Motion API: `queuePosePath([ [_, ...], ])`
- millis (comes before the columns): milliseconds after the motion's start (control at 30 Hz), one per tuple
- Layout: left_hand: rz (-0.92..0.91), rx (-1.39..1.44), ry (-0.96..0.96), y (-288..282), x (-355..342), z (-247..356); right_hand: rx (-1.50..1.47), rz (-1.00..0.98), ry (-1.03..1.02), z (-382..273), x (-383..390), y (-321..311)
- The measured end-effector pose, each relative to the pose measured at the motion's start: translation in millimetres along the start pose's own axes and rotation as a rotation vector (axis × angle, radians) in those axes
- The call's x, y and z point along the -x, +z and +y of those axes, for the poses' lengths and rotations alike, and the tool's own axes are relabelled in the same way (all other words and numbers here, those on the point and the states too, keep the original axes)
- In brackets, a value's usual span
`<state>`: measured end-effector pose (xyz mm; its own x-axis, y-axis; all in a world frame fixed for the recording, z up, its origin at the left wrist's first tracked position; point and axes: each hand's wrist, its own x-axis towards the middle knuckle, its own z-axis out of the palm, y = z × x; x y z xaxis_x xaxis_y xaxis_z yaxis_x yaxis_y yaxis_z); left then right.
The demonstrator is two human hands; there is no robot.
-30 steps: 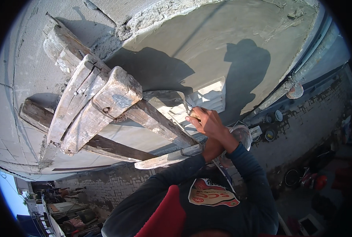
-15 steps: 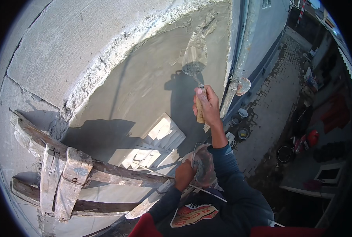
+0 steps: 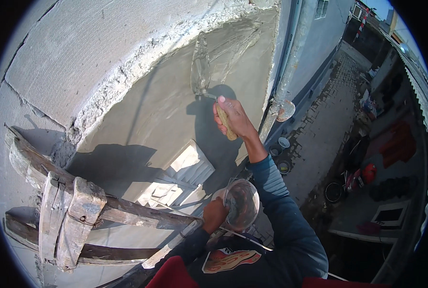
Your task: The person applies plaster to a wall using a trowel and a bucket, smoothing the mixture over the surface and along the edges of a window frame.
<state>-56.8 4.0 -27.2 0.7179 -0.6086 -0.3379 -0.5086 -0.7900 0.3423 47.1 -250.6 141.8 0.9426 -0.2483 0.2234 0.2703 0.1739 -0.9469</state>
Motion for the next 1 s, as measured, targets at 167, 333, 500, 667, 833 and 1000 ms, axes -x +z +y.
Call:
queuePosePath([
  [167,-0.009,0.060,-0.032,-13,-1,6,0.168,-0.238,-0.169,40,40,106],
  [333,0.251,0.258,0.203,17,6,-16,0.437,-0.348,-0.171,50,77,146],
  [500,0.293,0.185,0.230,29,9,-19,0.380,-0.253,-0.231,18,84,158],
  [667,0.278,0.224,0.163,42,-6,-19,0.745,-0.282,-0.372,14,51,175],
  [833,0.121,0.094,0.083,29,-6,-19,1.035,-0.417,-0.277,74,88,146],
  [1000,0.248,0.286,0.168,28,-1,-19,0.605,-0.183,-0.400,62,103,159],
])
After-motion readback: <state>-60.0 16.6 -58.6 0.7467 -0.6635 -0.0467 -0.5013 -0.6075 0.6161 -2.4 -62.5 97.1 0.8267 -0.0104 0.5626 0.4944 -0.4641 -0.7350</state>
